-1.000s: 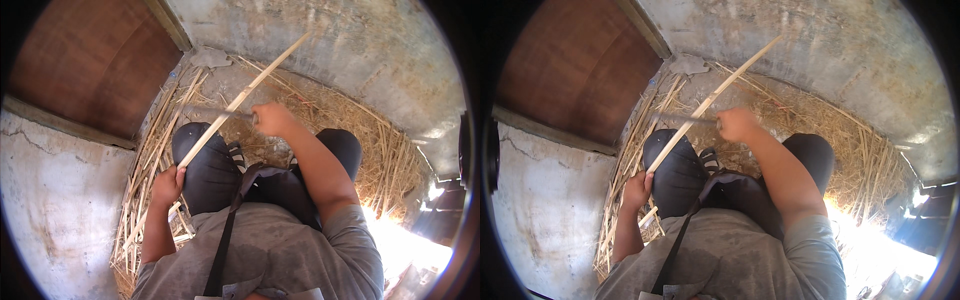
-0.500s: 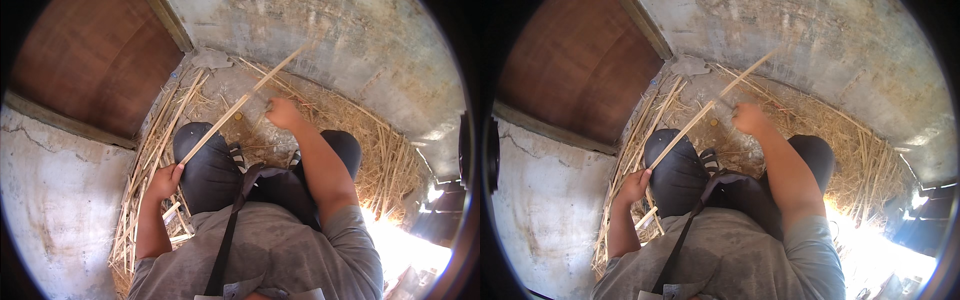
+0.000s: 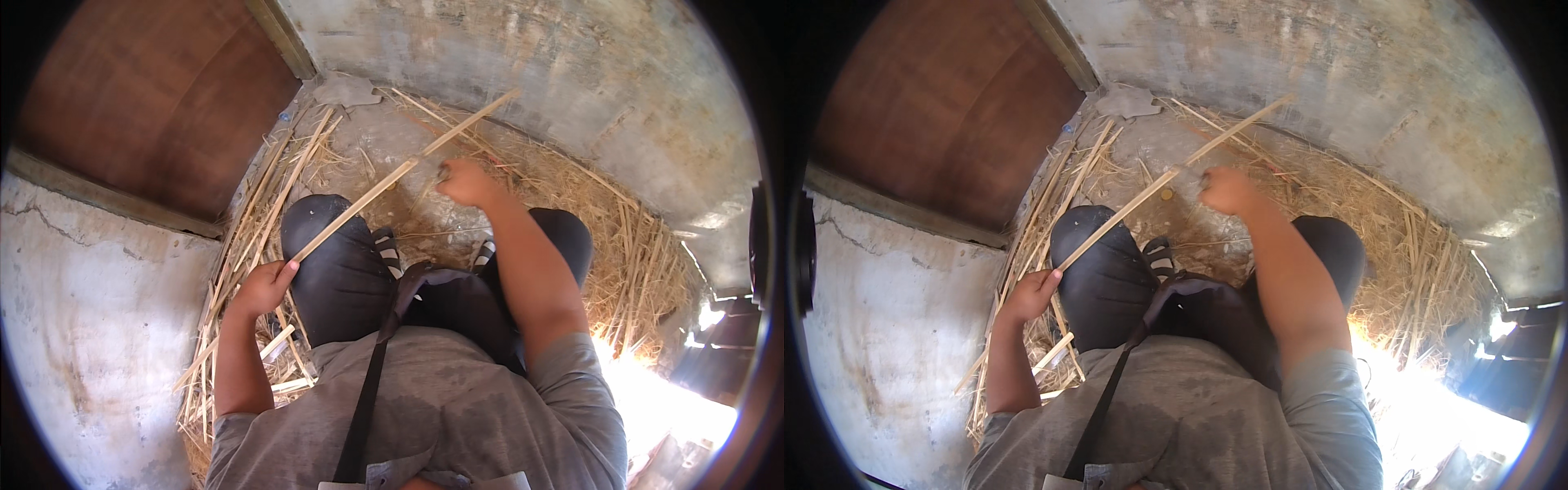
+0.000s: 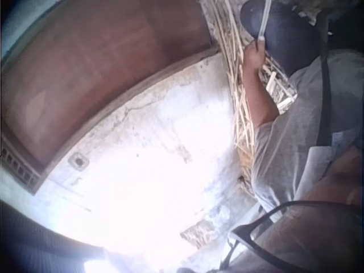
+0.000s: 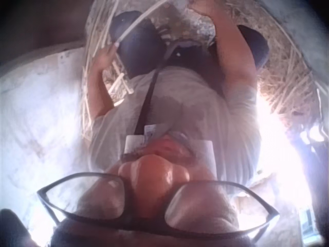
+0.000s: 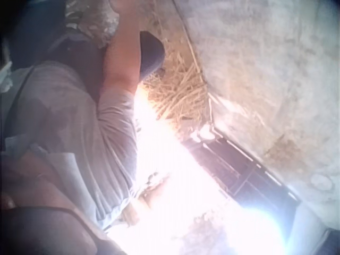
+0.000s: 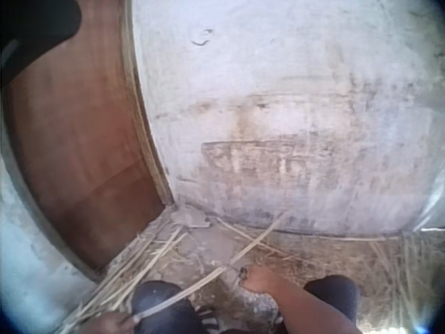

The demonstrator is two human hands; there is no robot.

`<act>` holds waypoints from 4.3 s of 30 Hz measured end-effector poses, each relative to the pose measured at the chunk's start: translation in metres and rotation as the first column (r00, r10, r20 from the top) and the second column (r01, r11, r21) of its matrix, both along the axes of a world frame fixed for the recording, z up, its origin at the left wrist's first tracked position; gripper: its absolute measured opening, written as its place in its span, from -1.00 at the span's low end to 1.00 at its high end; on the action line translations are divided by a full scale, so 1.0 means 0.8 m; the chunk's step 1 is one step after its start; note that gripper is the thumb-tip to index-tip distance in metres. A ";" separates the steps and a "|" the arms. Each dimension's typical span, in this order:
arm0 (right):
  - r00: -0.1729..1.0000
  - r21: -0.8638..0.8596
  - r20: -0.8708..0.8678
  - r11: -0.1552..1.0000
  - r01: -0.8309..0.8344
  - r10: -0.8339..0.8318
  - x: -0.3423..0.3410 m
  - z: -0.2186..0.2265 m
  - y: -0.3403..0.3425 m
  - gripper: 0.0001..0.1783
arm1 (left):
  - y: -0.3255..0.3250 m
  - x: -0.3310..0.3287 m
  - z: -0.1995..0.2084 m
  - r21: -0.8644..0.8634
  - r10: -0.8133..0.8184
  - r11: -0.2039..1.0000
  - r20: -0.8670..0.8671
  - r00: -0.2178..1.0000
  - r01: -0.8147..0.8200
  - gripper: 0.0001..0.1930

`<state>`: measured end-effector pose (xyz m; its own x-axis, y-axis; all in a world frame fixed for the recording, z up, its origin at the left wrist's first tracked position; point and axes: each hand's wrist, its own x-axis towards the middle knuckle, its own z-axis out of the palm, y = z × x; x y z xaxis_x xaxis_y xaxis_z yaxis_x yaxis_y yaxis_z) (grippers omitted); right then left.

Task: The person sits on the floor and uses a machete to split a long bamboo stick into thin strips. They hold the bamboo with their left hand and repeatedly strike it with the machete in their right hand, creating a pile of bamboo strips on the floor.

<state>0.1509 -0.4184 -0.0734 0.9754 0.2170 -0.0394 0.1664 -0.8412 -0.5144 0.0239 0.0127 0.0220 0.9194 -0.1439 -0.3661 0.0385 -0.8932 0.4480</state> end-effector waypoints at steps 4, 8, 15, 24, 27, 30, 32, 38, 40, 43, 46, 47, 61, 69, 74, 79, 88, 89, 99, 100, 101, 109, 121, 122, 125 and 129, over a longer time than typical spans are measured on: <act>0.960 0.043 -0.198 0.980 -0.193 0.198 -0.029 0.068 0.056 -0.34 | 0.004 -0.006 -0.004 -0.031 -0.043 0.999 -0.007 0.999 0.043 -0.45; 0.986 0.060 -0.109 0.991 -0.118 0.124 -0.008 0.022 0.030 -0.32 | -0.001 -0.016 -0.012 -0.048 0.030 0.998 -0.004 1.000 -0.031 -0.48; 0.999 0.115 -0.049 0.993 -0.009 0.015 -0.007 0.024 0.012 -0.30 | 0.000 -0.007 -0.010 -0.097 0.007 0.995 -0.015 1.000 -0.008 -0.44; 0.998 0.075 0.070 0.997 -0.004 -0.001 0.009 -0.027 0.008 -0.27 | -0.012 -0.011 0.003 -0.016 -0.008 1.000 -0.024 1.000 0.008 -0.41; 0.901 0.172 -0.384 0.944 0.282 -0.200 0.016 0.023 -0.008 -0.40 | -0.011 -0.011 0.003 -0.006 0.017 1.000 -0.002 1.000 -0.017 -0.40; 0.998 0.026 -0.068 1.000 0.015 -0.013 0.005 0.014 0.005 -0.38 | -0.002 -0.007 -0.008 -0.045 0.017 0.999 -0.008 1.000 -0.017 -0.41; 0.980 0.095 -0.113 0.983 -0.155 0.165 -0.014 0.025 0.036 -0.38 | 0.000 -0.007 -0.015 -0.070 0.014 0.997 -0.013 1.000 -0.015 -0.42; 0.977 0.022 -0.071 0.980 -0.199 0.200 -0.014 0.034 0.034 -0.36 | -0.002 -0.019 -0.017 -0.073 0.036 0.997 0.056 0.998 -0.032 -0.45; 0.967 0.199 -0.252 0.977 0.079 -0.027 0.003 0.023 0.006 -0.28 | -0.006 -0.020 -0.025 -0.079 0.067 0.995 0.116 0.991 -0.058 -0.46; 0.833 0.282 -0.516 0.880 0.382 -0.196 0.014 0.032 -0.025 -0.20 | -0.015 -0.025 -0.019 -0.042 0.079 0.997 0.202 0.976 -0.072 -0.49; 0.958 0.217 -0.110 0.934 0.282 -0.264 0.005 0.022 -0.024 -0.19 | -0.015 -0.027 -0.014 -0.067 0.074 0.996 0.233 0.970 -0.060 -0.52; 0.955 0.240 -0.097 0.925 0.295 -0.280 0.006 0.021 -0.024 -0.20 | -0.016 -0.028 -0.014 -0.083 0.070 0.995 0.238 0.969 -0.052 -0.52; 1.000 0.209 -0.028 0.978 0.003 0.003 -0.034 0.092 0.047 -0.48 | -0.030 -0.057 -0.017 0.130 0.096 0.978 0.411 0.907 -0.163 -0.63; 0.996 0.121 0.038 0.989 -0.087 0.083 -0.023 0.050 0.033 -0.55 | -0.033 -0.058 -0.005 0.228 0.073 0.960 0.348 0.935 -0.160 -0.57; 0.999 0.162 -0.044 0.987 0.018 -0.011 -0.013 0.040 0.021 -0.46 | -0.043 -0.054 -0.004 0.344 0.069 0.921 0.318 0.946 -0.182 -0.55; 0.959 -0.024 -0.125 0.966 -0.259 0.254 -0.039 0.083 0.061 -0.46 | -0.040 -0.055 -0.013 0.318 0.085 0.927 0.340 0.937 -0.199 -0.56; 0.992 0.083 -0.070 0.991 0.109 -0.103 0.001 0.014 0.010 -0.42 | -0.027 -0.041 -0.004 0.182 0.047 0.978 0.280 0.959 -0.101 -0.60; 0.993 0.104 -0.065 0.989 0.107 -0.100 -0.004 0.024 0.017 -0.42 | -0.027 -0.042 -0.004 0.172 0.052 0.980 0.272 0.961 -0.101 -0.60; 0.995 0.236 -0.097 0.970 0.053 -0.031 -0.016 0.070 0.004 -0.35 | -0.023 -0.053 -0.034 0.136 0.114 0.976 0.346 0.931 -0.170 -0.59; 0.994 0.250 -0.098 0.966 0.067 -0.044 -0.017 0.068 0.004 -0.33 | -0.023 -0.052 -0.033 0.128 0.111 0.978 0.342 0.933 -0.163 -0.59; 0.991 0.262 -0.130 0.962 0.078 -0.044 -0.017 0.067 0.005 -0.31 | -0.023 -0.051 -0.032 0.120 0.107 0.981 0.339 0.935 -0.156 -0.59; 0.952 0.120 -0.173 0.965 -0.233 0.251 -0.022 0.081 0.016 -0.31 | -0.010 -0.046 -0.040 0.075 0.106 0.988 0.291 0.951 -0.133 -0.58; 0.992 0.283 0.092 0.957 0.062 -0.091 -0.006 0.068 -0.021 -0.27 | -0.016 -0.045 -0.032 0.062 0.101 0.990 0.292 0.951 -0.125 -0.57; 0.990 0.353 -0.011 0.926 0.133 -0.138 -0.004 0.067 -0.025 -0.31 | -0.017 -0.045 -0.030 0.065 0.094 0.991 0.291 0.952 -0.118 -0.57; 0.944 0.545 -0.259 0.776 0.318 -0.205 -0.007 0.090 -0.024 -0.45 | -0.012 -0.046 -0.037 0.075 0.109 0.988 0.291 0.951 -0.136 -0.57; 0.918 0.618 -0.392 0.722 0.312 -0.061 -0.016 0.081 0.000 -0.58 | -0.010 -0.046 -0.035 0.095 0.082 0.989 0.304 0.949 -0.116 -0.57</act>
<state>0.1384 -0.4186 -0.0088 0.9534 0.1244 -0.2748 -0.2355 -0.2624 -0.9358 -0.0130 0.0044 -0.0059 0.9965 -0.0213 -0.0808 0.0084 -0.9363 0.3512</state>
